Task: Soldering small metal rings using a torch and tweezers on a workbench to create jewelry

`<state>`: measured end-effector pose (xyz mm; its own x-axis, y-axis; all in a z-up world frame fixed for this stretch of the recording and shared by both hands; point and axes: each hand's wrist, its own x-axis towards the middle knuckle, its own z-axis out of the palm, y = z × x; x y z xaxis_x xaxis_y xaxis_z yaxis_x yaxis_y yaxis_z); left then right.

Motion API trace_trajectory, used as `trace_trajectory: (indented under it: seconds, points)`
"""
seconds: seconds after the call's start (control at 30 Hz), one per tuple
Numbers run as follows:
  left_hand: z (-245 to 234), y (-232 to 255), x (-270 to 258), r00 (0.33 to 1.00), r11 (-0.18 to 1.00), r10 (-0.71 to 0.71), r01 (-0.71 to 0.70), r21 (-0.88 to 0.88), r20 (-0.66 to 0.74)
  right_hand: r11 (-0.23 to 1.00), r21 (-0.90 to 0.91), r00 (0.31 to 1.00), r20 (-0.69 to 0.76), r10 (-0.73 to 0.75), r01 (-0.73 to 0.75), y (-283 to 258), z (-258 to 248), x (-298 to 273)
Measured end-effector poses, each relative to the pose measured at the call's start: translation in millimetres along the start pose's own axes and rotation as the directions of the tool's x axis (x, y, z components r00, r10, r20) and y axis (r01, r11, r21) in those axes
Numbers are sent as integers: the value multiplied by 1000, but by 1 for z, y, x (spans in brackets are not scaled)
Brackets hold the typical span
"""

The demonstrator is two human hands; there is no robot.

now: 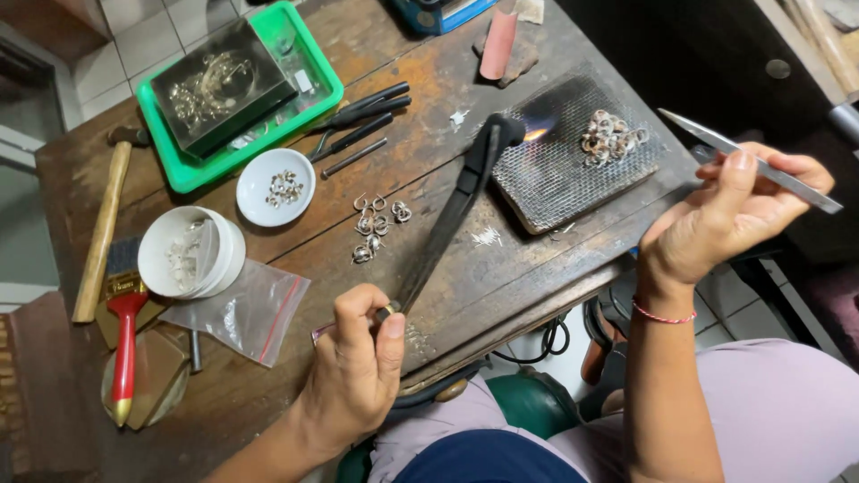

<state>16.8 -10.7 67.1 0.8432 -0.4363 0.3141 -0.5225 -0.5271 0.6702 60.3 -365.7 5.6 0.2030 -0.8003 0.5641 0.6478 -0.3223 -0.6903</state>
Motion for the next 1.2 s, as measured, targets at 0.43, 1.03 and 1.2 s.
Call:
trace_trajectory:
  seconds: [0.43, 1.03, 1.2]
  points:
    - [17, 9, 2, 956, 956, 292, -293, -14, -37, 951, -135, 870, 455, -189, 277, -74, 27, -102]
    - [7, 3, -5, 948, 945, 311, -315, -82, -65, 910, -275, 610, 792, 31, 310, -104, 65, -112]
    - [7, 3, -6, 953, 948, 297, -302, -97, -64, 897, -376, 685, 718, 123, 233, -96, 44, -114]
